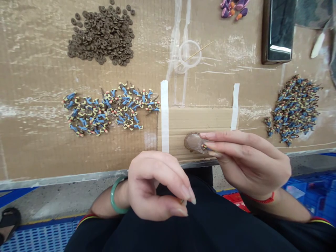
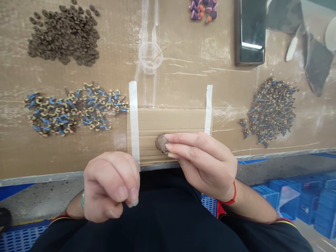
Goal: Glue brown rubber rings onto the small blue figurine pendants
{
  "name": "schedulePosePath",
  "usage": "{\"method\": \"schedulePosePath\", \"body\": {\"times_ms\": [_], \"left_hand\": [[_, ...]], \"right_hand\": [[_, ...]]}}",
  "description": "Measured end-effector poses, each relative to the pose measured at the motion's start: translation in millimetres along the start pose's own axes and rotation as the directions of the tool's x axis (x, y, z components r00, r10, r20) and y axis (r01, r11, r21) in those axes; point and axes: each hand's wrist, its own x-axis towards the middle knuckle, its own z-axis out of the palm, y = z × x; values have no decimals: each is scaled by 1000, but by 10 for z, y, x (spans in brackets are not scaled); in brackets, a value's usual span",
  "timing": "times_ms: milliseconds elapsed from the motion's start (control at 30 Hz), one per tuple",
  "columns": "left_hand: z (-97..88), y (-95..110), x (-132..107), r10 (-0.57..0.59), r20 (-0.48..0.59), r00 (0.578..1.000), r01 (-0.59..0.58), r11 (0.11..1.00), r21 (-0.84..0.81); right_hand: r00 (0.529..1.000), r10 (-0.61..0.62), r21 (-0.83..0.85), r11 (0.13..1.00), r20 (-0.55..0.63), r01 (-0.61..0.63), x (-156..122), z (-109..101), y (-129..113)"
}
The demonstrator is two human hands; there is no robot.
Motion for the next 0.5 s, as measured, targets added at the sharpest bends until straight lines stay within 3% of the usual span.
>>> {"method": "schedulePosePath", "body": {"times_ms": [500], "left_hand": [[3, -17, -12, -23, -12, 1000, 22, 999, -38]], "right_hand": [[997, 21, -8, 1000, -75, -21, -36, 61, 19]]}}
